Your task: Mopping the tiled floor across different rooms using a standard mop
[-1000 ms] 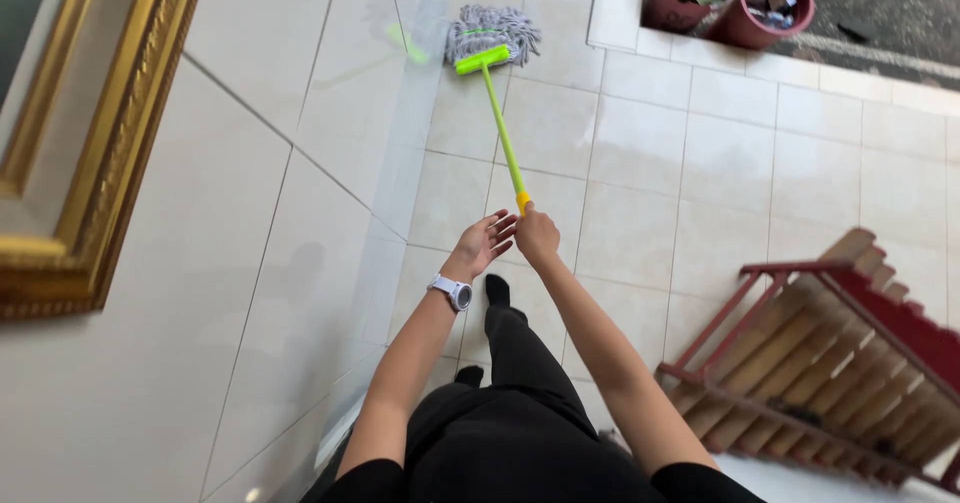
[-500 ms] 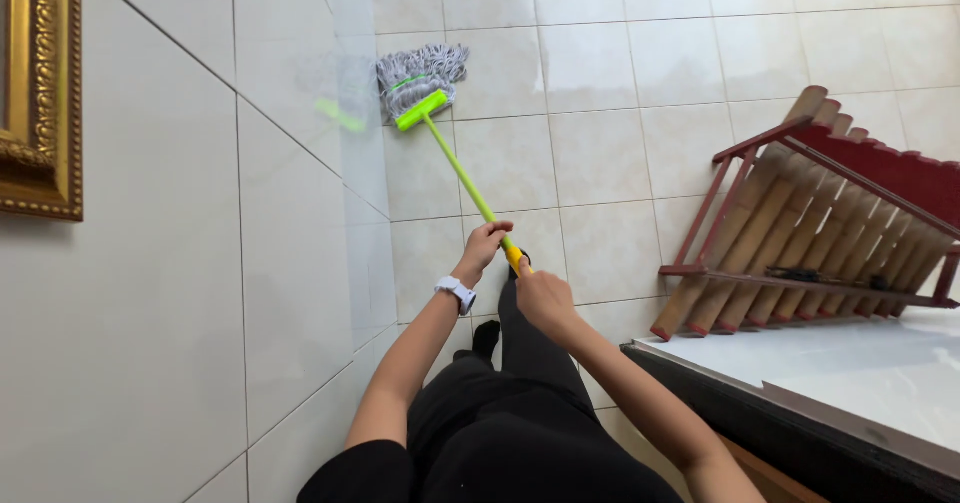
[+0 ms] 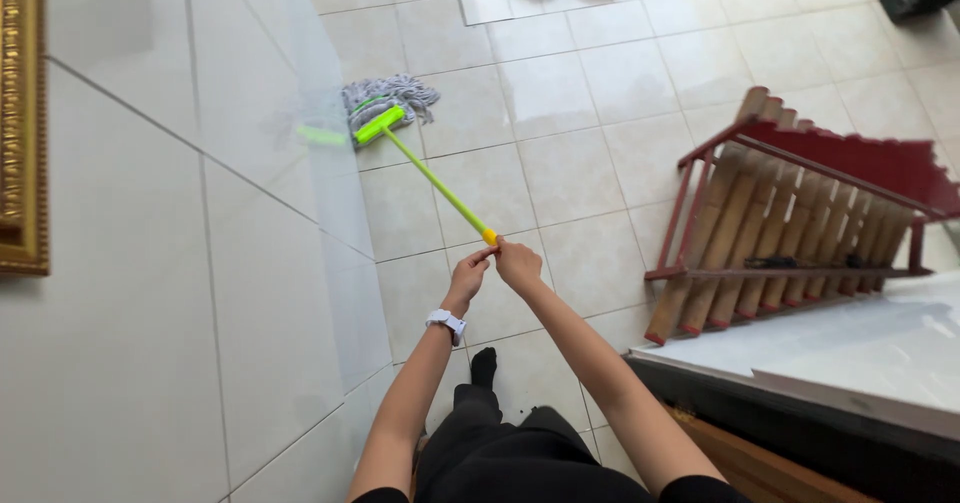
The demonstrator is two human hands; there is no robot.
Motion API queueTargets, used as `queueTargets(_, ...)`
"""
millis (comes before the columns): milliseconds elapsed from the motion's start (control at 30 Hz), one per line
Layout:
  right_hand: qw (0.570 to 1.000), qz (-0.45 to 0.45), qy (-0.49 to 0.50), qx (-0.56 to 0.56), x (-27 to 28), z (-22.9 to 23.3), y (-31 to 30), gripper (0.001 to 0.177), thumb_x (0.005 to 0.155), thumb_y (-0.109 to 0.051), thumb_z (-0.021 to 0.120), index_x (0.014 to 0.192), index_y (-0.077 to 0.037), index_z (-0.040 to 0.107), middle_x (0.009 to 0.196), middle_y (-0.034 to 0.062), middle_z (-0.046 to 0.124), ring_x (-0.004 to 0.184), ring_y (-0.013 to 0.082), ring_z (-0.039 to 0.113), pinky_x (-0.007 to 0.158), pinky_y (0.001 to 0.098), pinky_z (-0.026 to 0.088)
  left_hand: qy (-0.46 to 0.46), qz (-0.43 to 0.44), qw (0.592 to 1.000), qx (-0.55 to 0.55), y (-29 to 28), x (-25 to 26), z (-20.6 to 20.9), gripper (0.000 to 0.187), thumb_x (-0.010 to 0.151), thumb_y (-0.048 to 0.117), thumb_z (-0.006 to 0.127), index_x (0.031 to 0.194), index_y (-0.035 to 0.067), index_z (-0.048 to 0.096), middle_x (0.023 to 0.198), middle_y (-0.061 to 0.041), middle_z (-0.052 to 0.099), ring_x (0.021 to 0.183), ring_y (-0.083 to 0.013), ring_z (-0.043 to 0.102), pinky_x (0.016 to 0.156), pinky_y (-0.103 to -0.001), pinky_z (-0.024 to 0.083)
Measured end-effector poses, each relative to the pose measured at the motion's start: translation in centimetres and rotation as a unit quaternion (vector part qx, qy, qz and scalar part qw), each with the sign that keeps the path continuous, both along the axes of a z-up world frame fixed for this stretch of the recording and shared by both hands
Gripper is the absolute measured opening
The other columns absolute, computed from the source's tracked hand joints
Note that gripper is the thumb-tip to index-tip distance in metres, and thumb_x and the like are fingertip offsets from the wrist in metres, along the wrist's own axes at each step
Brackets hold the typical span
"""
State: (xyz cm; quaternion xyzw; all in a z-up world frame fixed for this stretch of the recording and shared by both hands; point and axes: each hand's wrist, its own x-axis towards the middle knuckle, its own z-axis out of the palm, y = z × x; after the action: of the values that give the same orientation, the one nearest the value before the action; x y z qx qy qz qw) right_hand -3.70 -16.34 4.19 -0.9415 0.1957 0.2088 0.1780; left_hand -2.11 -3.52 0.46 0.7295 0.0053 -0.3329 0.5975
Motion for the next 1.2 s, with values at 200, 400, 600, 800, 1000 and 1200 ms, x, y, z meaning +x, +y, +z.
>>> queueTargets(200,0.997,-0.044,0.016,0.060,-9.9,2.8,-2.1,0.047,0.102,-0.036,0.050,0.149,-0.029,0.052,0.118,0.0197,0.072,0.115,0.0398,0.068,0.095,0.0519,0.055,-0.172,-0.197,0.948,0.180,-2.6,-5.6,1.0,0.062,0.088,0.001,0.056,0.143,0.030,0.060,0.152,-0.005,0.055,0.150,-0.0303,0.038,0.117,-0.047,0.040)
queueTargets(400,0.999,0.041,-0.012,-0.002,-24.4,3.8,-9.9,0.045,0.099,-0.033,0.054,0.144,-0.029,0.056,0.102,0.0261,0.072,0.104,0.0445,0.071,0.087,0.0530,0.058,-0.373,-0.410,0.780,0.291,-7.0,-12.1,-3.9,0.078,0.092,-0.001,0.058,0.155,0.039,0.036,0.162,0.010,0.040,0.151,-0.0285,0.035,0.117,-0.064,0.034)
queueTargets(600,0.998,0.048,0.022,-0.017,-40.2,13.2,-14.0,0.038,0.095,-0.030,0.060,0.131,-0.021,0.069,0.100,0.0314,0.073,0.102,0.0483,0.071,0.088,0.0545,0.057,-0.394,-0.473,0.734,0.288,-11.8,-22.2,-8.1,0.063,0.095,0.004,0.057,0.148,0.035,0.043,0.154,0.003,0.049,0.145,-0.0353,0.044,0.110,-0.070,0.037)
queueTargets(800,0.992,0.041,0.093,-0.069,-52.6,20.3,-14.8,0.044,0.092,-0.035,0.062,0.136,-0.036,0.063,0.098,0.0190,0.076,0.095,0.0386,0.075,0.081,0.0478,0.060,-0.406,-0.536,0.725,0.151,-15.5,-34.9,-4.2,0.022,0.091,0.032,0.071,0.104,0.015,0.066,0.099,-0.006,0.071,0.104,-0.0344,0.070,0.086,-0.052,0.060)
queueTargets(1000,0.990,0.036,0.114,-0.076,-60.4,16.6,-11.6,0.041,0.096,-0.041,0.057,0.136,-0.039,0.062,0.093,0.0157,0.075,0.090,0.0362,0.076,0.076,0.0459,0.059,-0.408,-0.536,0.709,0.209,-14.5,-42.8,-7.9,0.018,0.084,0.029,0.071,0.092,0.014,0.074,0.083,-0.010,0.071,0.090,-0.0340,0.073,0.077,-0.051,0.062)
queueTargets(1200,0.998,-0.024,0.051,-0.040,-62.1,11.9,-7.7,0.040,0.097,-0.041,0.055,0.136,-0.035,0.061,0.087,0.0162,0.074,0.088,0.0378,0.075,0.076,0.0469,0.059,-0.420,-0.514,0.719,0.207,-10.4,-43.5,-9.8,0.016,0.083,0.022,0.074,0.097,0.015,0.071,0.094,-0.007,0.071,0.103,-0.0311,0.070,0.088,-0.049,0.061)
